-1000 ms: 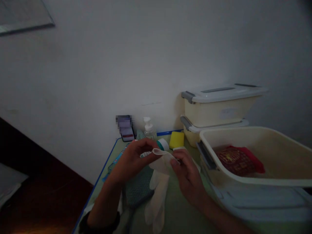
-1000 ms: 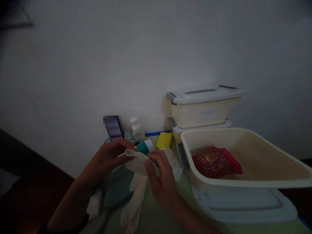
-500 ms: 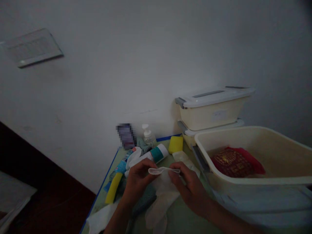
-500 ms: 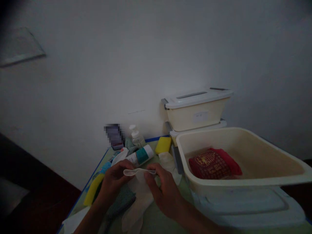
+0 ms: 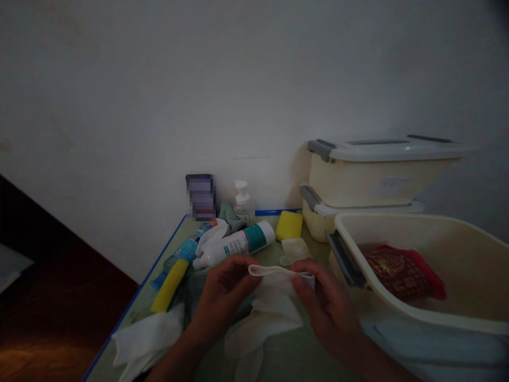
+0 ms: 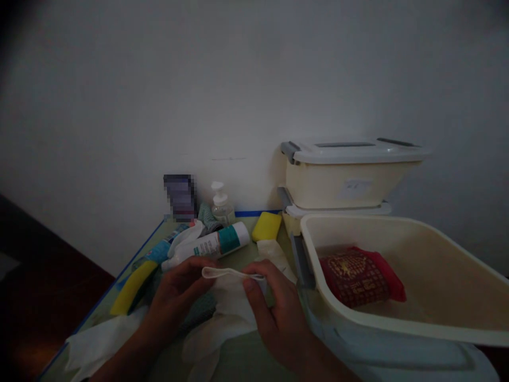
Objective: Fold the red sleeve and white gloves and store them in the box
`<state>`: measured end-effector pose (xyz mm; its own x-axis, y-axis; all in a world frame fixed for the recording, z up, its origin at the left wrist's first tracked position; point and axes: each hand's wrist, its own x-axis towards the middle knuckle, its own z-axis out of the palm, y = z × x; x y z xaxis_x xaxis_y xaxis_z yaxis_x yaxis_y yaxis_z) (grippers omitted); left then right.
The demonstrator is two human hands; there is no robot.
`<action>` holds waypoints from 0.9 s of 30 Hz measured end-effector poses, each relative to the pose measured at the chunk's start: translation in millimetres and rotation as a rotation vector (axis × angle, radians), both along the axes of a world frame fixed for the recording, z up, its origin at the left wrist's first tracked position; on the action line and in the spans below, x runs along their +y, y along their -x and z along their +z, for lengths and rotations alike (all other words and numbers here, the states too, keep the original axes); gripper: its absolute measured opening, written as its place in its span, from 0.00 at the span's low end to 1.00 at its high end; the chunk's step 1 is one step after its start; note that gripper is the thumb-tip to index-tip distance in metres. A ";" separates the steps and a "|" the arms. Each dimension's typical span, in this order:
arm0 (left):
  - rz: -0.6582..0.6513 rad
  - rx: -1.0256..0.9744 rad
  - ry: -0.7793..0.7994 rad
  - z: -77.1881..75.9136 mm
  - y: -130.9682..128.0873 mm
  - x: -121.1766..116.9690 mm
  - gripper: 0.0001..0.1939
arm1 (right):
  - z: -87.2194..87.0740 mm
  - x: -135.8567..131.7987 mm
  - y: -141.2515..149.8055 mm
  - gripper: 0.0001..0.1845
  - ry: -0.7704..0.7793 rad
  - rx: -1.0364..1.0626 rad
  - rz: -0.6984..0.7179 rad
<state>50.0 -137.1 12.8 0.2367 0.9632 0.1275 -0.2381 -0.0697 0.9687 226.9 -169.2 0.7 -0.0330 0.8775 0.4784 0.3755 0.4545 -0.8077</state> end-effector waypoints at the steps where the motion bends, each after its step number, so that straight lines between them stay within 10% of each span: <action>1: -0.034 -0.023 -0.020 -1.4 -0.1 -0.7 0.07 | 0.5 0.4 -0.4 0.05 0.022 0.014 -0.008; 8: 0.006 -0.038 0.013 -10.9 -2.7 -9.5 0.11 | 8.1 1.7 -1.1 0.12 0.315 0.248 0.011; 17: 0.056 -0.083 0.005 -5.6 -1.5 -12.5 0.09 | 11.2 -3.8 1.1 0.12 0.522 0.431 0.400; 27: -0.454 -0.012 0.012 -17.5 -4.5 -17.8 0.23 | 14.5 -2.3 2.0 0.10 0.616 1.014 0.342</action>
<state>54.4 -154.9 -4.6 0.6336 0.7639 0.1223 -0.2532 0.0554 0.9658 224.9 -171.5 15.3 -0.1598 0.9848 -0.0686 -0.6085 -0.1530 -0.7787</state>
